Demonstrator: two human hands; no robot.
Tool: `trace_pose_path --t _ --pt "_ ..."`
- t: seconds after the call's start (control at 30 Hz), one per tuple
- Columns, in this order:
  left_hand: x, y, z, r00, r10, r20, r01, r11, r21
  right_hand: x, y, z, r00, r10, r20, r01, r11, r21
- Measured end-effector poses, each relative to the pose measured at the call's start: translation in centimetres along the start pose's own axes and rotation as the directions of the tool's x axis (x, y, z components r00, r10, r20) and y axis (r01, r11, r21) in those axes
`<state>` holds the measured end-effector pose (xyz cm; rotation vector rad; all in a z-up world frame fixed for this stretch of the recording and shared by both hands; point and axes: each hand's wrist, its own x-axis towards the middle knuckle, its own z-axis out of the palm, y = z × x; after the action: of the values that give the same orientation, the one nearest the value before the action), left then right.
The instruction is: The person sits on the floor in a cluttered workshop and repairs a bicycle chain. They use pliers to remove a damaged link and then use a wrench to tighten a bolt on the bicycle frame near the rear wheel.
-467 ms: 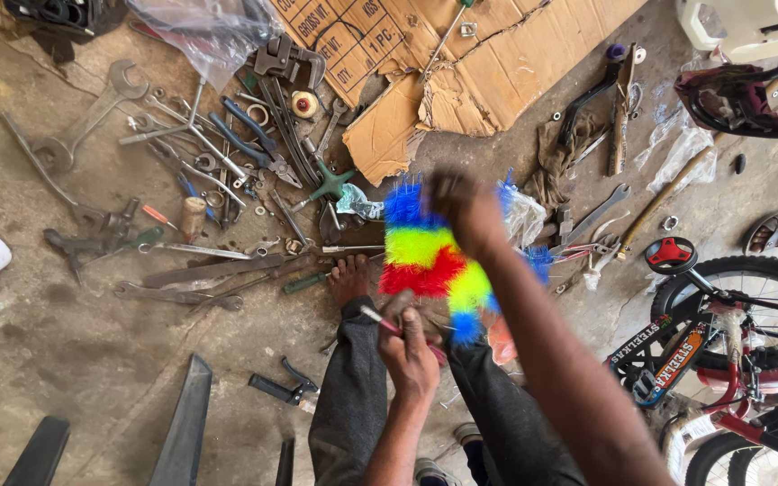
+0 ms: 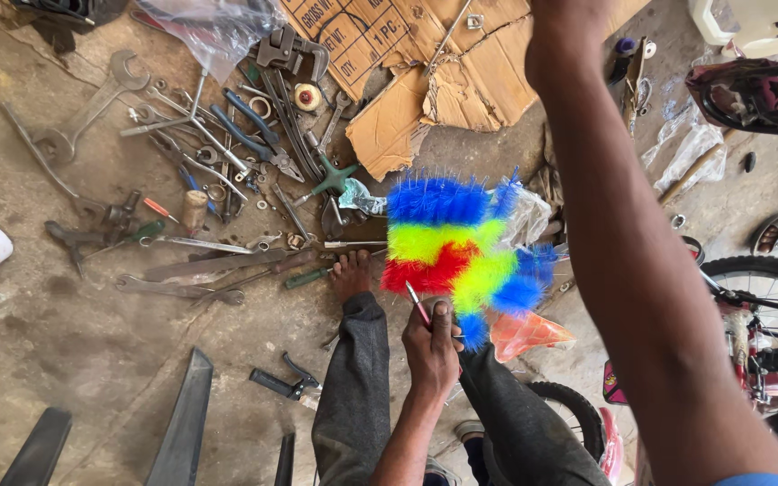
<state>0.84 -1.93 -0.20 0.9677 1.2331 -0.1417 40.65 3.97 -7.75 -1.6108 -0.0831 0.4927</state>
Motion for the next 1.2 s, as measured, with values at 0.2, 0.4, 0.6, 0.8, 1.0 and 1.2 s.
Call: trace_pose_path --t 0.2,0.4,0.6,0.8,1.0,1.2 --pt "0.8 -1.4 1.0 0.999 -0.051 -0.008 0.05 0.996 -0.079 -12.3 0.0 -5.6 0.983 0.176 0.041 -0.172 0.836 0.521" --pt "1.0 -2.5 1.4 0.999 -0.028 -0.032 0.027 0.999 -0.038 -26.7 6.5 -16.9 0.856 0.473 -0.211 -0.277 0.762 0.586" --pt "0.7 -1.6 1.8 1.0 0.022 -0.018 -0.02 0.997 0.079 -34.6 20.2 -26.6 0.652 0.616 -0.442 -0.574 0.782 0.242" --pt "0.8 -2.3 1.8 0.997 0.032 -0.072 -0.031 0.999 0.009 -40.2 32.8 -28.4 0.831 0.444 -0.335 -0.544 0.524 -0.656" --pt "0.9 -2.6 0.8 0.983 -0.074 -0.166 0.057 0.993 -0.108 -39.7 39.3 -23.3 0.762 0.526 -0.377 -0.647 0.601 -0.469" --pt "1.2 -1.8 1.7 0.987 -0.066 -0.147 0.061 0.997 -0.037 -38.4 42.2 -18.7 0.645 0.576 -0.503 -0.747 0.614 -0.255"
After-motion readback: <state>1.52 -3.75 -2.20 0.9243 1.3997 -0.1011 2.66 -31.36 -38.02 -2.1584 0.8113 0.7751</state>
